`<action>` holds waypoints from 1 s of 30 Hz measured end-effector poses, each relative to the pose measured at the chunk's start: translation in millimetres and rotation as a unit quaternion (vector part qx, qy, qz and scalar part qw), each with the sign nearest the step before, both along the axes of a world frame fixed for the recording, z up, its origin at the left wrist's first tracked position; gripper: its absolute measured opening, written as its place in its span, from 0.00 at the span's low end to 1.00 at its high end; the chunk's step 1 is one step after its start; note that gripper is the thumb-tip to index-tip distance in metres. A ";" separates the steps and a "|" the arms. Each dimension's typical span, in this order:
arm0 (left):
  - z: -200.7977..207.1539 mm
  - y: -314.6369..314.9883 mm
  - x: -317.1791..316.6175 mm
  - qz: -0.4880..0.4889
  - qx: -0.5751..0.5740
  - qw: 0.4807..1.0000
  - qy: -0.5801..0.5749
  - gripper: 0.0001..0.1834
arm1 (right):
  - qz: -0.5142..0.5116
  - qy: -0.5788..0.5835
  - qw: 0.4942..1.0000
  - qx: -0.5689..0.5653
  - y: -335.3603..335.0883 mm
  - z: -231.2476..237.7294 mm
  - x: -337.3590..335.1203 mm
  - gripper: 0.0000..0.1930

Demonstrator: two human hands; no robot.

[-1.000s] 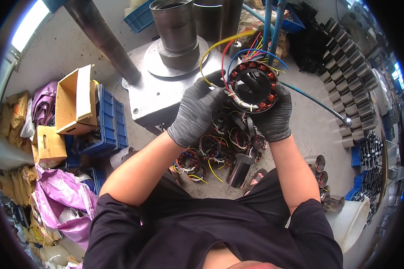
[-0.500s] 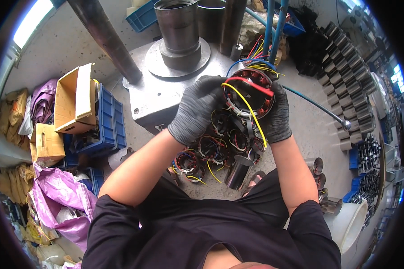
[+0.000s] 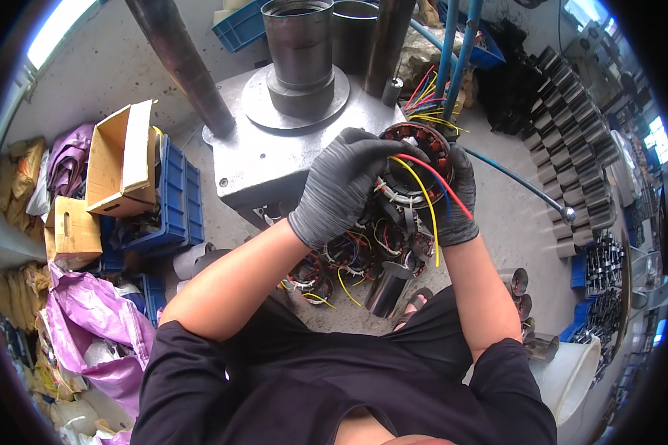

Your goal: The person places motor housings onto a hydraulic press, inserts wire-wound stators into the housings, and uses the press to seat them together.

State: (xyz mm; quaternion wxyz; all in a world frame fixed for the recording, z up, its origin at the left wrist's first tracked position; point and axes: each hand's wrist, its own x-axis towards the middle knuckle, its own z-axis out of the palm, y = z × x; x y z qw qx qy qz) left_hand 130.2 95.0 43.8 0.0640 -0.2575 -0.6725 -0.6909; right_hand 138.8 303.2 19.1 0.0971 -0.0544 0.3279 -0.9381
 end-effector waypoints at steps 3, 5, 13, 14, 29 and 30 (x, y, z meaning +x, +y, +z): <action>2.6 2.9 -2.5 0.154 -0.234 0.921 0.272 0.20 | 0.016 0.028 0.997 0.064 -10.0 8.4 11.1 0.43; -5.0 4.2 -11.7 0.146 -0.216 0.922 0.288 0.17 | 0.066 0.039 0.996 0.051 -7.3 1.9 8.3 0.44; 15.0 -8.5 -9.4 0.062 -0.115 0.991 0.012 0.28 | 0.042 0.044 0.995 0.080 5.7 -7.1 8.5 0.42; 15.9 -10.0 -10.0 0.049 -0.112 0.992 -0.013 0.28 | 0.049 0.056 0.995 0.072 2.0 -4.2 12.4 0.43; 10.0 -18.7 -2.4 0.123 -0.138 0.954 0.237 0.17 | 0.005 -0.003 1.000 -0.021 -13.0 8.3 18.5 0.41; 9.3 -17.2 -3.0 0.114 -0.131 0.960 0.221 0.17 | -0.015 -0.011 1.000 -0.021 -12.1 9.2 18.4 0.41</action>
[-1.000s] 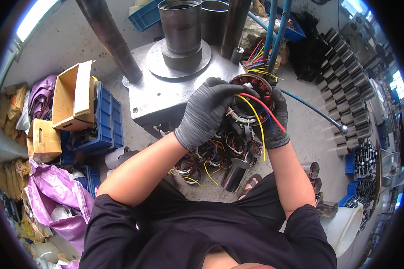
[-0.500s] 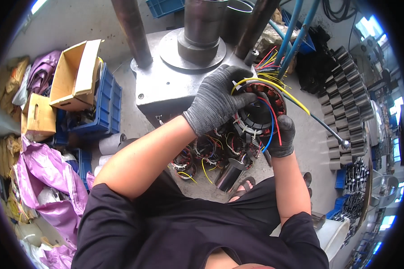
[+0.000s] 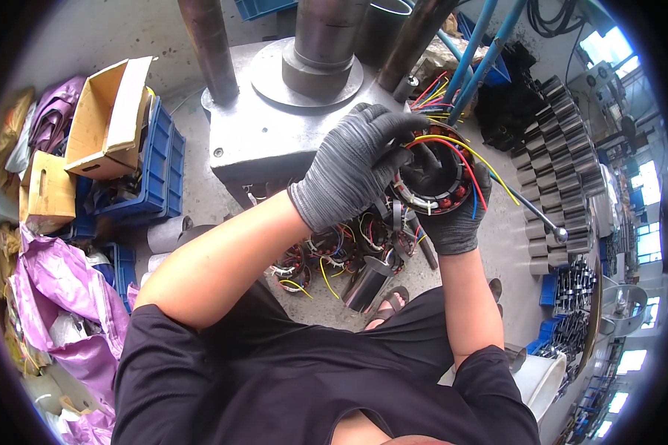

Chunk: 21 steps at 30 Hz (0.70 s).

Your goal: The person places motor housings onto a hydraulic press, inserts wire-wound stators into the housings, and uses the press to seat them together.

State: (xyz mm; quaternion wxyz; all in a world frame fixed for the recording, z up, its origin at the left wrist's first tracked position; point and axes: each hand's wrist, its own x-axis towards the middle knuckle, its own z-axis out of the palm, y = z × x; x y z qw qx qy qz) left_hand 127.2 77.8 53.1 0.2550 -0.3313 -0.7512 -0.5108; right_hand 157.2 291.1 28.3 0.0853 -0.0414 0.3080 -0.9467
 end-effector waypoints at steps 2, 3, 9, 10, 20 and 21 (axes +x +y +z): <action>-0.9 2.8 -1.3 -0.018 0.015 0.999 -0.034 0.19 | 0.075 0.045 0.994 -0.071 2.7 -2.3 -3.7 0.40; 1.4 3.2 -2.3 -0.006 -0.012 1.000 -0.021 0.19 | 0.047 0.024 0.998 -0.038 2.1 -3.6 -4.5 0.40; -3.7 10.6 1.0 -0.005 0.039 0.994 -0.106 0.14 | 0.054 -0.069 0.995 -0.056 0.1 2.4 1.6 0.47; -5.2 9.5 1.0 -0.023 0.078 0.988 -0.132 0.14 | 0.063 -0.069 0.991 -0.092 -1.2 2.6 1.4 0.48; -7.9 -0.8 -16.4 0.007 -0.050 0.998 -0.033 0.14 | 0.077 0.075 0.984 0.145 -6.1 4.0 4.0 0.46; -7.7 2.6 -16.1 -0.014 -0.001 0.997 -0.080 0.15 | 0.076 0.074 0.984 0.146 -6.1 4.5 4.2 0.46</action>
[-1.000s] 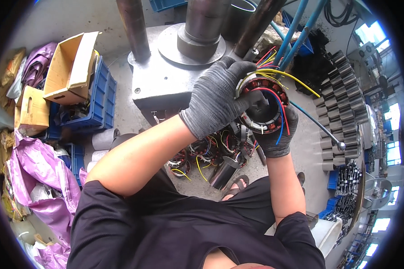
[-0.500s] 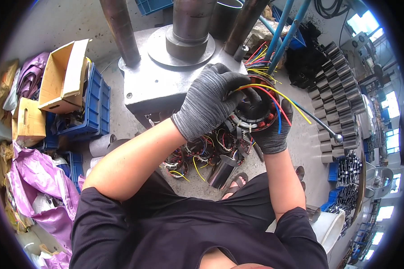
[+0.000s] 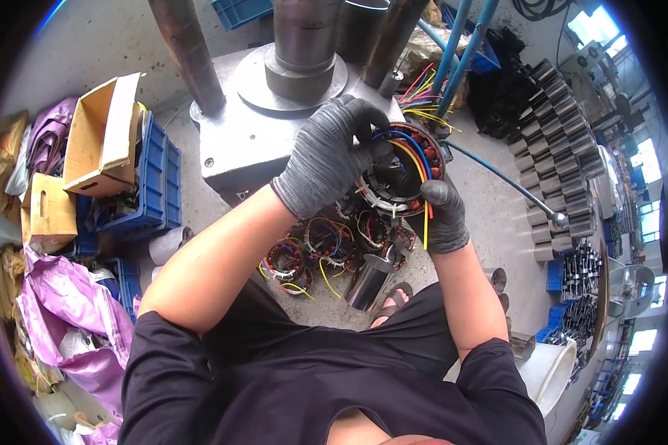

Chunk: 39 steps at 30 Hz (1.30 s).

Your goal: The person places motor housings onto a hydraulic press, inserts wire-wound stators into the housings, and uses the press to seat them together.

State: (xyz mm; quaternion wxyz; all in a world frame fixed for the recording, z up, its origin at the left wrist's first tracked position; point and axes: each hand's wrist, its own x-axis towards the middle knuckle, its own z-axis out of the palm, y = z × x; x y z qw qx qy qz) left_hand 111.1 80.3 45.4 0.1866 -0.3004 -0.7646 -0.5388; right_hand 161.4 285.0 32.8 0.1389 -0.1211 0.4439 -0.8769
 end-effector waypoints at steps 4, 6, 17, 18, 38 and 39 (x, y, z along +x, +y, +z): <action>2.5 -1.7 2.4 0.011 0.005 0.999 0.043 0.18 | 0.007 0.000 1.000 -0.019 -4.9 3.7 1.4 0.47; 3.2 -2.1 4.6 0.030 -0.002 0.995 0.096 0.19 | 0.010 -0.016 0.999 -0.037 -7.4 3.3 3.5 0.47; 13.9 -2.7 15.0 0.005 -0.042 0.992 0.118 0.17 | -0.017 -0.094 0.988 -0.120 1.8 -4.2 4.3 0.49; 14.0 -1.7 10.2 -0.009 -0.079 0.983 0.168 0.15 | -0.037 -0.057 0.996 -0.057 1.9 -1.9 6.0 0.48; 1.3 -2.1 -4.9 0.011 -0.155 0.988 -0.006 0.22 | -0.031 0.030 0.995 0.093 -9.4 0.8 13.6 0.51; 0.8 1.2 -4.2 0.013 -0.154 0.988 -0.008 0.22 | -0.041 0.022 0.993 0.108 -8.8 -1.5 13.7 0.52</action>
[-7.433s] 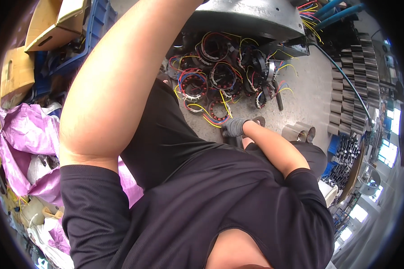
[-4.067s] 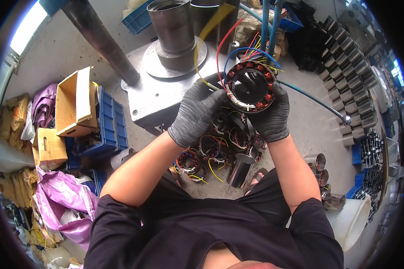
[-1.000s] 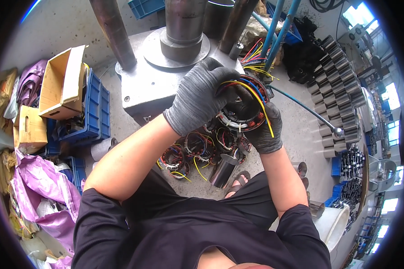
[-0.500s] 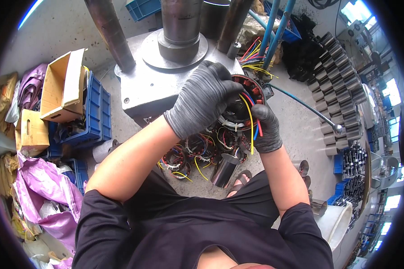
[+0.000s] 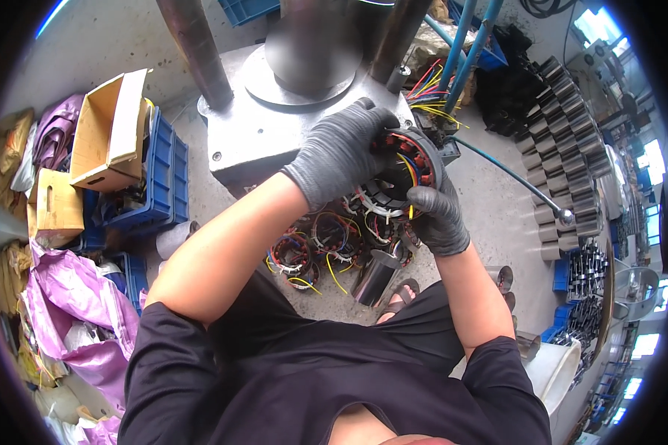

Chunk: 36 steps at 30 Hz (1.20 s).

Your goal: The person places motor housings onto a hydraulic press, inserts wire-wound stators into the housings, and uses the press to seat them together.

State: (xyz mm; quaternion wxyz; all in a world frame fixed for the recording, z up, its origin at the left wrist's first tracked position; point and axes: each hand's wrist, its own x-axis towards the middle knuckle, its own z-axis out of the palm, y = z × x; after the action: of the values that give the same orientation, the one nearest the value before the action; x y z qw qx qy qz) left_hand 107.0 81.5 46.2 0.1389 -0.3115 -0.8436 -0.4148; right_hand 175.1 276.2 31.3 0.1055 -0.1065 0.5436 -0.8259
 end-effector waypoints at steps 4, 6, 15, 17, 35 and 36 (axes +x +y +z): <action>-3.0 9.1 0.3 0.061 -0.082 0.995 -0.003 0.20 | 0.010 -0.008 1.000 -0.006 -0.5 -7.6 -1.7 0.55; -4.0 9.7 0.8 0.078 -0.072 0.994 -0.017 0.21 | 0.026 -0.021 0.999 -0.023 -0.7 -3.9 -2.3 0.54; 3.6 -11.8 10.7 -0.069 0.181 0.950 -0.246 0.26 | -0.043 -0.152 0.972 -0.174 7.6 -11.0 -16.7 0.53; 12.5 -22.6 14.3 -0.053 0.205 0.956 -0.204 0.26 | -0.033 -0.155 0.969 -0.190 8.3 -6.7 -18.0 0.54; 15.7 -25.0 17.0 -0.115 0.248 0.907 -0.321 0.26 | -0.059 -0.099 0.984 -0.135 19.4 -3.4 -22.0 0.54; 14.7 -25.7 13.8 -0.131 0.251 0.903 -0.324 0.26 | -0.060 -0.096 0.985 -0.133 20.5 -4.0 -22.1 0.54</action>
State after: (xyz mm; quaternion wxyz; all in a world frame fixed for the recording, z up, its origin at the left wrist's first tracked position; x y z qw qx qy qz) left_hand 120.7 55.8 60.9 -0.1241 -0.2223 -0.6620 -0.7050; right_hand 152.9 296.7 27.3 0.0928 -0.0071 0.4218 -0.9019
